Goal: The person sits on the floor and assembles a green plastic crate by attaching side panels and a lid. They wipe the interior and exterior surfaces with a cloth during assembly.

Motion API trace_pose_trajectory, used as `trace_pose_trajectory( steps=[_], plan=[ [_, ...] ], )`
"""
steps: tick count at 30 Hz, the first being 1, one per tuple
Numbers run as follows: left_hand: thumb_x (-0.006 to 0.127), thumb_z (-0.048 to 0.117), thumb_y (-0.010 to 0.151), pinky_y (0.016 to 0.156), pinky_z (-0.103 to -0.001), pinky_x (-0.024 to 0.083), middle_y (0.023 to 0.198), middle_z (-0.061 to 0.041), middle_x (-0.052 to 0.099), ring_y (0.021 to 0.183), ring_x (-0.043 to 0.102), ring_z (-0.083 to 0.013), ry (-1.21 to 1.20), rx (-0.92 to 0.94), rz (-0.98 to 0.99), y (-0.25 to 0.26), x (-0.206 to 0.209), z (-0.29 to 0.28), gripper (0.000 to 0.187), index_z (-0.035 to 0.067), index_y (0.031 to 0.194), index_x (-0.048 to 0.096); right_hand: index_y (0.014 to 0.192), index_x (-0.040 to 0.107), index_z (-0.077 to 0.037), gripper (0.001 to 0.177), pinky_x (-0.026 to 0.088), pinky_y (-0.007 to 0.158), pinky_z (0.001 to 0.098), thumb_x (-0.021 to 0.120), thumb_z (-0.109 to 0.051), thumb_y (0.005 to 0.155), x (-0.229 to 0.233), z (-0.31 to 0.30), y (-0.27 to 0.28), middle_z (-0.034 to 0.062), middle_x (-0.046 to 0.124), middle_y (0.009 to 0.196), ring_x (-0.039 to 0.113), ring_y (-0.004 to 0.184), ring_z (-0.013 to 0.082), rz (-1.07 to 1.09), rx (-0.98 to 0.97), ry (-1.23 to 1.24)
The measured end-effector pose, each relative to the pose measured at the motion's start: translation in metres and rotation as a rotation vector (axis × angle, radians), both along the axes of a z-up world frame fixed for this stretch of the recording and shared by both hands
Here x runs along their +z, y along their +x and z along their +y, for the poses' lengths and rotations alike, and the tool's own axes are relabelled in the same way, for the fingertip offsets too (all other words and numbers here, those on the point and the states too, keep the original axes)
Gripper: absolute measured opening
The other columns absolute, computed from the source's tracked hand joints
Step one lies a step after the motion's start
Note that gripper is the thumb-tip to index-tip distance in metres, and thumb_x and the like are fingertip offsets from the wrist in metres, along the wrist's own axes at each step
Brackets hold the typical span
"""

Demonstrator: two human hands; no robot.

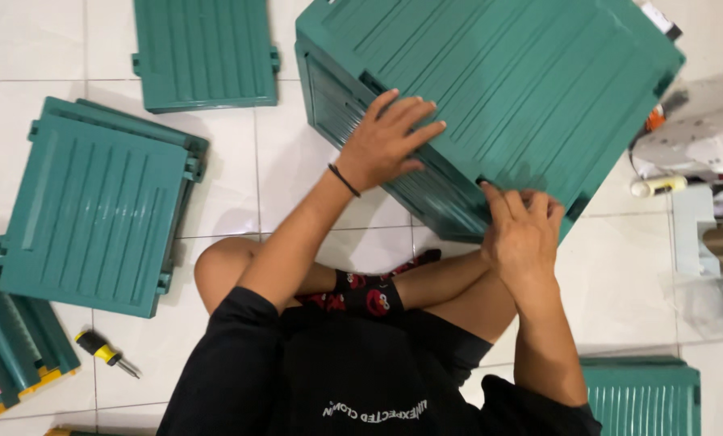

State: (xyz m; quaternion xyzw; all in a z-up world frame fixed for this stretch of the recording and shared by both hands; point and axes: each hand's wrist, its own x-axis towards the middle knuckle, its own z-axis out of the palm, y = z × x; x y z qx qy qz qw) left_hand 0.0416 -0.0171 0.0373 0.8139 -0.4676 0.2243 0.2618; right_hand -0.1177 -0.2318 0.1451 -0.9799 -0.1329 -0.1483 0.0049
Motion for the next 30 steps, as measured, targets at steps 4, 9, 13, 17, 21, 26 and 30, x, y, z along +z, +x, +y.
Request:
trace_pose_trajectory(
  steps=[4, 9, 13, 17, 21, 26, 30],
  plan=[
    [0.092, 0.032, 0.071, 0.123, -0.049, 0.031, 0.149, -0.006, 0.052, 0.140, 0.048, -0.0266, -0.054, 0.048, 0.015, -0.006, 0.002, -0.013, 0.079, 0.021, 0.142, 0.059, 0.124, 0.069, -0.007, 0.042, 0.045, 0.088, 0.0437, 0.074, -0.002, 0.083, -0.019, -0.013, 0.003, 0.0071, 0.064, 0.103, 0.058, 0.101, 0.0300, -0.153, -0.022, -0.064],
    [0.092, 0.035, 0.073, 0.121, -0.048, 0.031, 0.150, -0.007, 0.052, 0.140, 0.047, -0.0258, -0.077, 0.056, 0.018, -0.009, -0.007, -0.019, 0.079, 0.023, 0.144, 0.059, 0.121, 0.070, -0.006, 0.036, 0.047, 0.083, 0.0415, 0.077, -0.007, 0.085, -0.030, -0.042, 0.005, 0.0057, 0.062, 0.100, 0.058, 0.097, 0.0269, -0.202, 0.096, -0.150],
    [0.091, 0.037, 0.076, 0.121, -0.045, 0.031, 0.150, -0.006, 0.052, 0.141, 0.046, -0.0227, -0.081, 0.068, -0.020, -0.011, -0.012, -0.025, 0.077, 0.026, 0.145, 0.058, 0.113, 0.071, -0.007, 0.032, 0.046, 0.077, 0.0404, 0.082, -0.018, 0.085, -0.033, -0.055, 0.009, 0.0049, 0.060, 0.093, 0.057, 0.091, 0.0250, -0.228, 0.142, -0.220],
    [0.091, 0.038, 0.080, 0.120, -0.045, 0.029, 0.150, -0.004, 0.052, 0.140, 0.047, -0.0222, -0.080, 0.054, -0.085, -0.015, -0.014, -0.040, 0.074, 0.026, 0.145, 0.058, 0.106, 0.070, -0.008, 0.028, 0.044, 0.072, 0.0401, 0.085, -0.025, 0.089, -0.034, -0.056, 0.006, 0.0041, 0.059, 0.089, 0.056, 0.085, 0.0259, -0.281, 0.109, -0.181],
    [0.091, 0.036, 0.074, 0.117, -0.049, 0.029, 0.148, -0.004, 0.054, 0.137, 0.048, -0.0221, -0.047, 0.106, -0.121, 0.000, -0.004, -0.032, 0.074, 0.026, 0.140, 0.059, 0.125, 0.072, -0.008, 0.042, 0.049, 0.089, 0.0422, 0.083, -0.016, 0.086, -0.034, -0.061, 0.002, 0.0044, 0.068, 0.112, 0.061, 0.101, 0.0281, -0.231, 0.155, -0.040],
    [0.092, 0.035, 0.080, 0.115, -0.046, 0.032, 0.152, -0.002, 0.053, 0.140, 0.049, -0.0204, 0.047, 0.128, -0.130, 0.009, 0.013, -0.007, 0.073, 0.027, 0.144, 0.060, 0.141, 0.057, -0.011, 0.060, 0.044, 0.118, 0.0484, 0.088, -0.020, 0.091, -0.046, -0.089, -0.018, 0.0120, 0.059, 0.145, 0.058, 0.135, 0.0333, -0.259, 0.050, 0.165],
    [0.092, 0.051, 0.075, 0.112, -0.051, 0.031, 0.149, -0.009, 0.051, 0.136, 0.049, -0.0283, -0.036, 0.068, -0.054, 0.018, 0.003, 0.009, 0.086, 0.020, 0.147, 0.055, 0.164, 0.029, -0.005, 0.098, 0.029, 0.131, 0.0451, 0.087, -0.036, 0.092, -0.096, -0.091, -0.035, 0.0207, 0.025, 0.171, 0.031, 0.157, 0.0333, -0.354, -0.211, 0.782]
  ],
)
